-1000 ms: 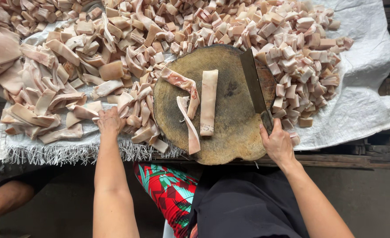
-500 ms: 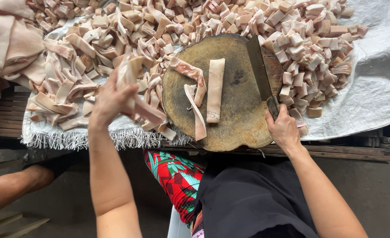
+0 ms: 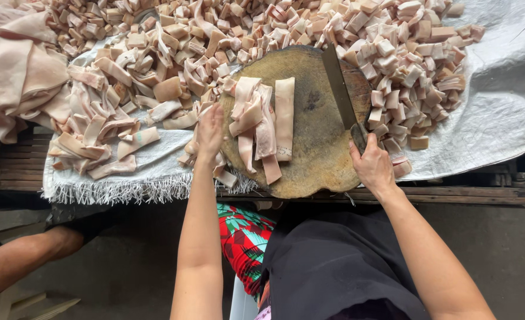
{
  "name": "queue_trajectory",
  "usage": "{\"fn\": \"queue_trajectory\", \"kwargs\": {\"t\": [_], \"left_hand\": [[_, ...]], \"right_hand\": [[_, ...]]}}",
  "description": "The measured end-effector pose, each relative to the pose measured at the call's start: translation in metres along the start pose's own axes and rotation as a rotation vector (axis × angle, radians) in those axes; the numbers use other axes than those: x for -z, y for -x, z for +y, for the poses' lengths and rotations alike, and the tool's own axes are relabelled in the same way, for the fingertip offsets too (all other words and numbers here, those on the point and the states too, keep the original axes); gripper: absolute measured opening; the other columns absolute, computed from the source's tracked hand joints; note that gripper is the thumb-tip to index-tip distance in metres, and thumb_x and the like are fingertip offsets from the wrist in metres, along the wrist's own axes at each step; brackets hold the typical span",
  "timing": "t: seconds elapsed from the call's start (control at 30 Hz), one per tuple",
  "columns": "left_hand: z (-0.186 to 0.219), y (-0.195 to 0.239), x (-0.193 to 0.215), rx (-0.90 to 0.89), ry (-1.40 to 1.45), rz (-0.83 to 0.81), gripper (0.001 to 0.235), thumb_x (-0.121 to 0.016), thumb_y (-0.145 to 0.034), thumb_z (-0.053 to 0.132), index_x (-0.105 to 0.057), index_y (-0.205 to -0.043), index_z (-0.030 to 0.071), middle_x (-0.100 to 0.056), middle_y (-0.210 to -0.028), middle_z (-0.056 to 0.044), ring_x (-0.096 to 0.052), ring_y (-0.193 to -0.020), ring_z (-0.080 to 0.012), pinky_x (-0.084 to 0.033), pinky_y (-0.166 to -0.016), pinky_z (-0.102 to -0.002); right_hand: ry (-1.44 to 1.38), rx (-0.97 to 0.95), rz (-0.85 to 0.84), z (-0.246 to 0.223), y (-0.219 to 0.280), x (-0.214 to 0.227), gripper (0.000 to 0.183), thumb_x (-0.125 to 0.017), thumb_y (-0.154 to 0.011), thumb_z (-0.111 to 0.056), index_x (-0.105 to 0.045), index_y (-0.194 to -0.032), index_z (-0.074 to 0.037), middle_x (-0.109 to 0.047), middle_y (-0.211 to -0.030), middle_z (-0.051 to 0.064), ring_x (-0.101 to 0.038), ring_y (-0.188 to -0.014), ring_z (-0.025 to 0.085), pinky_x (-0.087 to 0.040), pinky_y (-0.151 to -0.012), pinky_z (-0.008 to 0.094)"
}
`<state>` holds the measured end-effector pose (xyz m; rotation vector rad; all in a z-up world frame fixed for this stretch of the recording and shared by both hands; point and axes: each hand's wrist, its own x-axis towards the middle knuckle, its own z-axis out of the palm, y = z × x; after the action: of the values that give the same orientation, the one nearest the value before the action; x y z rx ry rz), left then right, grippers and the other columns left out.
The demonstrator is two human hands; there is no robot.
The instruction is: The person cuts long strips of processed animal skins into smaller pieces using a large knife on a wooden cutting board.
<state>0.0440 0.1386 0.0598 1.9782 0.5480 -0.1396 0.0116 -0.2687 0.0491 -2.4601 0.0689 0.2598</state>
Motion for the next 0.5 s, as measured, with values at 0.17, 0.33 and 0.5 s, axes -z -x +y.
{"fn": "queue_trajectory", "kwargs": {"t": [0.17, 0.33, 0.5], "left_hand": [[-0.014, 0.032, -0.012, -0.240, -0.305, 0.094, 0.060, -0.064, -0.090, 0.015, -0.049, -0.149, 0.013, -0.059, -0.137, -0.014, -0.061, -0.116, -0.0280, -0.053, -0.102, -0.040], [-0.032, 0.004, -0.058, -0.710, -0.716, 0.276, 0.066, -0.059, -0.082, 0.007, -0.050, -0.147, 0.005, -0.061, -0.135, -0.019, -0.058, -0.121, -0.0373, -0.049, -0.100, -0.052], [-0.010, 0.006, -0.047, -0.533, -0.575, 0.198, 0.036, -0.055, -0.107, 0.019, -0.058, -0.140, 0.005, -0.071, -0.110, -0.019, -0.069, -0.099, -0.0347, -0.056, -0.088, -0.048]], "right_hand": [[-0.016, 0.051, 0.007, -0.003, 0.003, 0.006, 0.048, -0.058, -0.104, -0.040, -0.049, -0.123, 0.003, -0.069, -0.081, 0.032, -0.069, -0.082, 0.053, -0.055, -0.073, 0.058], [-0.015, -0.023, -0.026, -0.014, 0.019, 0.042, 0.044, -0.060, -0.099, -0.040, -0.059, -0.118, 0.000, -0.072, -0.080, 0.030, -0.072, -0.081, 0.048, -0.055, -0.077, 0.055], [-0.036, 0.087, 0.159, 0.011, 0.057, 0.047, 0.045, -0.062, -0.100, -0.037, -0.058, -0.117, 0.004, -0.070, -0.089, 0.032, -0.071, -0.085, 0.049, -0.056, -0.075, 0.054]]}}
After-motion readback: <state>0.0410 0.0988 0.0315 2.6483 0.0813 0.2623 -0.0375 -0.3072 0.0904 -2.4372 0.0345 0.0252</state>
